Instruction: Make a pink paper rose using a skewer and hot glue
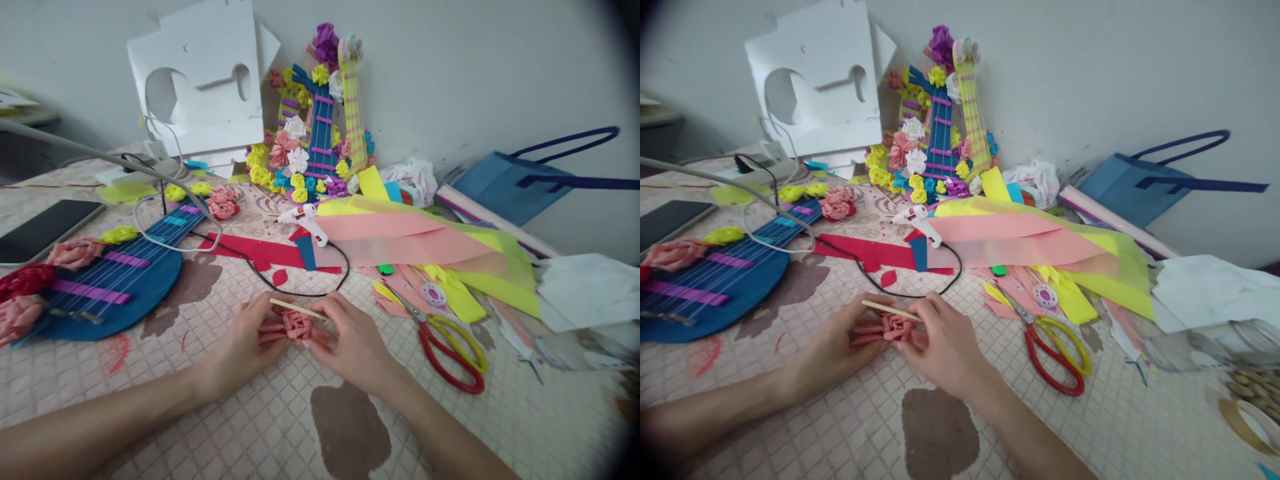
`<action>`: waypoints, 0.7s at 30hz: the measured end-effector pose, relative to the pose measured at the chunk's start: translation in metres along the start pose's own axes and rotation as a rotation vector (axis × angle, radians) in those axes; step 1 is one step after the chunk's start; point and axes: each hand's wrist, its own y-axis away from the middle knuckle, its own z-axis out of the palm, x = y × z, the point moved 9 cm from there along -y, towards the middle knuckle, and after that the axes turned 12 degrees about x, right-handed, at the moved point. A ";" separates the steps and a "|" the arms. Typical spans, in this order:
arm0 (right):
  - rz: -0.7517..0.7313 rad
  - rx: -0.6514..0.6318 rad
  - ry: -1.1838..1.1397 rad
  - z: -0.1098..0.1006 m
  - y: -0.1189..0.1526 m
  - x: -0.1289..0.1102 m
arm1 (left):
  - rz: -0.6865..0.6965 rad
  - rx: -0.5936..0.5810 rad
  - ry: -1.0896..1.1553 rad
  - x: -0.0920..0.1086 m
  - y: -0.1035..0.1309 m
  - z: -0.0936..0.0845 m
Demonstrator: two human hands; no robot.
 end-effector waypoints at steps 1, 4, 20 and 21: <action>-0.005 0.002 0.010 0.001 0.000 -0.001 | 0.007 0.004 -0.004 0.000 0.000 0.000; -0.016 -0.006 0.031 0.004 0.000 -0.001 | 0.020 0.007 -0.035 -0.001 0.000 0.000; -0.033 -0.025 0.082 0.012 0.003 0.002 | 0.140 0.044 -0.266 0.001 0.001 -0.005; -0.036 -0.025 0.077 0.013 0.003 0.002 | 0.148 0.041 -0.266 0.001 0.001 -0.005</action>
